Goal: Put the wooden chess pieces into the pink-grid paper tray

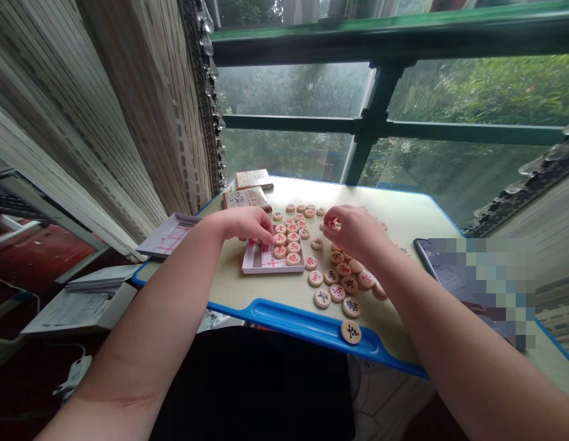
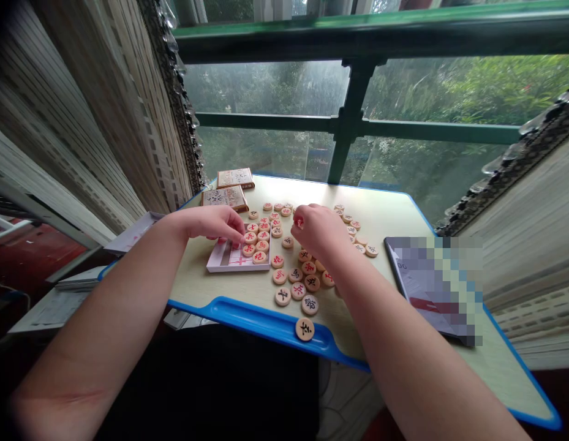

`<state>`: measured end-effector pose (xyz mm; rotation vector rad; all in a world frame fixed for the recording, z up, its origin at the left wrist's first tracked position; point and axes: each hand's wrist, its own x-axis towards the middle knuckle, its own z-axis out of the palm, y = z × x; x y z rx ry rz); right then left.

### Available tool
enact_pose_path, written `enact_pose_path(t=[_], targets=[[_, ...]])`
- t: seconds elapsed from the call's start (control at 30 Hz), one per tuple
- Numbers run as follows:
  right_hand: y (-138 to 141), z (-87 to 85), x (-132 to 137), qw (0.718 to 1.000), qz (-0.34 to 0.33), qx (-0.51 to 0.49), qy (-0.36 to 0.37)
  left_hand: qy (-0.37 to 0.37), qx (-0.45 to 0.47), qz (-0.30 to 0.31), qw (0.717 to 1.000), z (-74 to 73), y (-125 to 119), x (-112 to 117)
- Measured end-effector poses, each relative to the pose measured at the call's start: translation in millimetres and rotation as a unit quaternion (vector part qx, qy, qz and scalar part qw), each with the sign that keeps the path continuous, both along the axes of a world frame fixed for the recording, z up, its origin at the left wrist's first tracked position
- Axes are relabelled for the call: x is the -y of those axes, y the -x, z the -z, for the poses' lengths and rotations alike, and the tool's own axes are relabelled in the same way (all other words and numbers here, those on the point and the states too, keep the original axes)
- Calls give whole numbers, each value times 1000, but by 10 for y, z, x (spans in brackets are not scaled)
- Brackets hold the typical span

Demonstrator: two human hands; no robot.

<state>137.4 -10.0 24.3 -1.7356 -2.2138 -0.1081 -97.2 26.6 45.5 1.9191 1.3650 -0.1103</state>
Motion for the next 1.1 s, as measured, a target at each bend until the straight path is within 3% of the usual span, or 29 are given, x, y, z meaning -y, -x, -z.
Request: enact_pose_path(t=[0.77, 1.1], targets=[[23, -17, 31, 1000, -14, -7, 9, -15, -4, -6, 1000, 39, -3, -20], [72, -32, 83, 993, -104, -57, 19, -7, 10, 0, 1000, 51, 9, -29]])
